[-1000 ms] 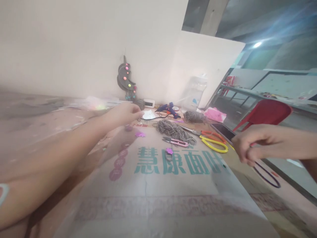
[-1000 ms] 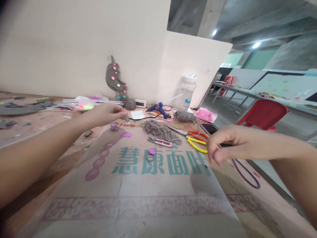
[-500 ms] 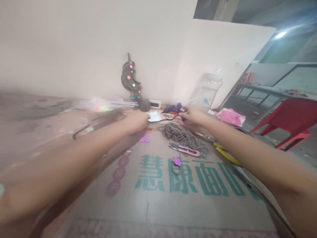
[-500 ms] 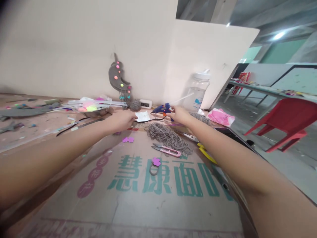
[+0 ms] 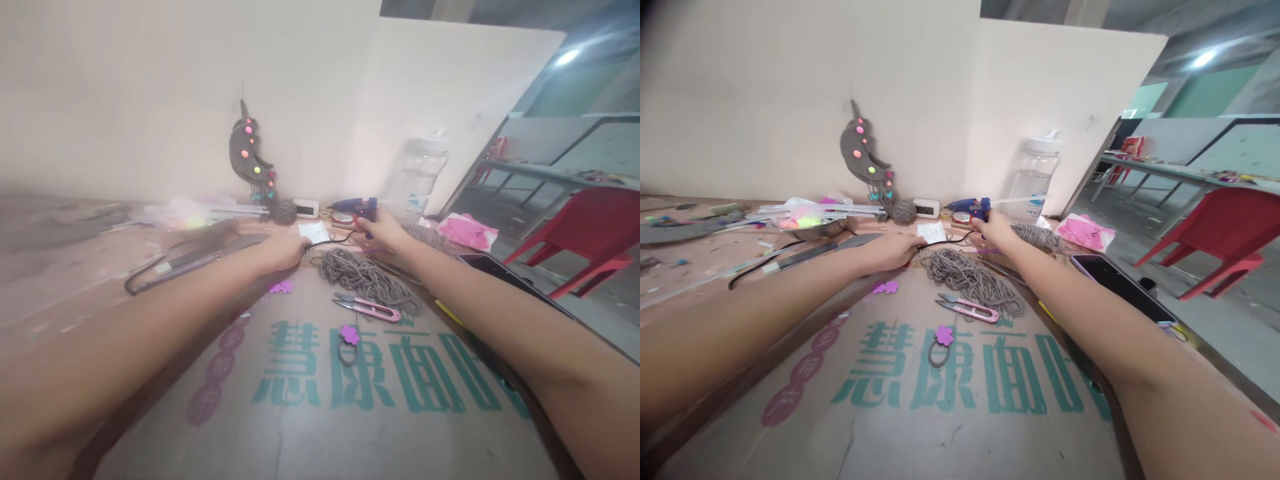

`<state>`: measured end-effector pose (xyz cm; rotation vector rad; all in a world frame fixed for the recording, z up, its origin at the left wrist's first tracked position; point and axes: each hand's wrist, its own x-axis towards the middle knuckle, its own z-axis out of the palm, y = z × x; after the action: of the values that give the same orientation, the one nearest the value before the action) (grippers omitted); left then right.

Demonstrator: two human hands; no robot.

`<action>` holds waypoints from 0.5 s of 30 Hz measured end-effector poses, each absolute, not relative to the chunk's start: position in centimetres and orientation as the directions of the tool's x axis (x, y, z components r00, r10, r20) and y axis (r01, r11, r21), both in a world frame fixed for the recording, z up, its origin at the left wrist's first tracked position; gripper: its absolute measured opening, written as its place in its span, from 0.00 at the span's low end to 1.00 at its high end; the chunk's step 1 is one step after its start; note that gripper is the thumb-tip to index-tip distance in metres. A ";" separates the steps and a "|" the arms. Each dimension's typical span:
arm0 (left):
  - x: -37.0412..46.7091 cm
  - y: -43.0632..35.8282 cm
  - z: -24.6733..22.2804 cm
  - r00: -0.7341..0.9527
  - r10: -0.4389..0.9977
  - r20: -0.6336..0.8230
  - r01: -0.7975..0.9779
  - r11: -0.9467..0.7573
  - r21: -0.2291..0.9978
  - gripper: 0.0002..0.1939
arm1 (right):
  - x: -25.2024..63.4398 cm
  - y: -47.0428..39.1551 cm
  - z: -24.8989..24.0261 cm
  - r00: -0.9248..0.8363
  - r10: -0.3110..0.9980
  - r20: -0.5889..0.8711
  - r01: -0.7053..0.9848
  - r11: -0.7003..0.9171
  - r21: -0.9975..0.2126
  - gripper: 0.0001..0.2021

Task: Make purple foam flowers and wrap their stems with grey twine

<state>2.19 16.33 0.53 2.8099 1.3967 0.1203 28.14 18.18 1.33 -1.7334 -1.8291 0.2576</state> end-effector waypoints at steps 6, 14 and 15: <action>3.0 15.9 0.8 0.577 0.809 0.114 0.812 -0.583 0.025 0.21 | 26.6 18.6 1.4 -0.055 0.962 0.269 0.853 0.185 -0.489 0.16; 1.3 8.6 2.3 0.590 0.778 0.215 0.765 -0.624 0.159 0.16 | 27.3 16.7 3.0 -0.127 0.973 0.190 0.897 0.195 -0.397 0.15; 1.1 7.4 2.5 0.597 0.769 0.228 0.747 -0.637 0.191 0.16 | 27.6 15.8 3.5 -0.136 0.972 0.192 0.903 0.202 -0.380 0.16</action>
<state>1.10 7.41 2.45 2.7391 1.3026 0.4463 27.64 15.78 3.48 -1.7493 -2.0926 0.2405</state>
